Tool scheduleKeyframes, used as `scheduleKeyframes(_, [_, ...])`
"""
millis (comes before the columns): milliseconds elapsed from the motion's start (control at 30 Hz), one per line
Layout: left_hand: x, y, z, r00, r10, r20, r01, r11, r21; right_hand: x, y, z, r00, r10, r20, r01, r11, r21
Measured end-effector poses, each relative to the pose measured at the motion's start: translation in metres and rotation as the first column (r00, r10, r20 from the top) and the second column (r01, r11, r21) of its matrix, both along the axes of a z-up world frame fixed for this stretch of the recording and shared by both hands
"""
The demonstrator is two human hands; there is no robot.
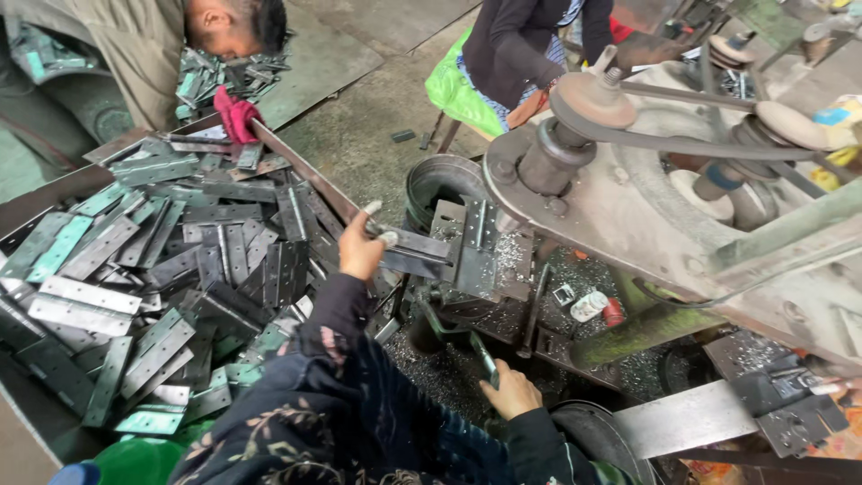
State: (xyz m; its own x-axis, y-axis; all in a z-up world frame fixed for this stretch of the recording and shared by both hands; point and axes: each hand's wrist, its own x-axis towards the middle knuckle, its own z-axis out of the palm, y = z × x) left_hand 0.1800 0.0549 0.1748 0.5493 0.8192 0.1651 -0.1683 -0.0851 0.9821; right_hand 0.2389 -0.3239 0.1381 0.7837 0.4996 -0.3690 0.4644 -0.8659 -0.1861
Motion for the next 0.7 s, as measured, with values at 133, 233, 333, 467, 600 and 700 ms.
scheduleKeyframes(133, [0.061, -0.055, -0.042, 0.996, 0.076, -0.045, -0.084, 0.967, -0.239, -0.004, -0.001, 0.004, 1.0, -0.006, -0.005, 0.006, 1.0, 0.001])
scheduleKeyframes(233, [0.064, -0.087, -0.062, 0.977, 0.07, -0.203, -0.079, 0.996, -0.038, -0.003, 0.001, 0.006, 1.0, -0.003, -0.014, 0.003, 1.0, 0.024])
scheduleKeyframes(333, [0.051, -0.113, -0.062, 0.965, -0.027, -0.26, 0.087, 0.97, 0.225, -0.003, 0.002, 0.008, 1.0, 0.01, 0.0, -0.01, 1.0, 0.021])
scheduleKeyframes(467, [0.029, -0.133, -0.04, 0.854, -0.033, -0.519, 0.384, 0.714, 0.585, -0.007, 0.002, 0.007, 0.999, -0.021, -0.028, 0.022, 1.0, 0.015])
scheduleKeyframes(600, [0.027, -0.144, -0.016, 0.773, 0.182, -0.608, 0.528, 0.348, 0.775, -0.007, 0.001, 0.008, 1.0, -0.017, -0.02, 0.018, 0.998, 0.053])
scheduleKeyframes(700, [0.038, -0.144, -0.011, 0.717, 0.15, -0.681, 0.62, 0.311, 0.721, -0.006, 0.002, 0.007, 0.999, -0.022, -0.026, 0.023, 0.999, 0.043])
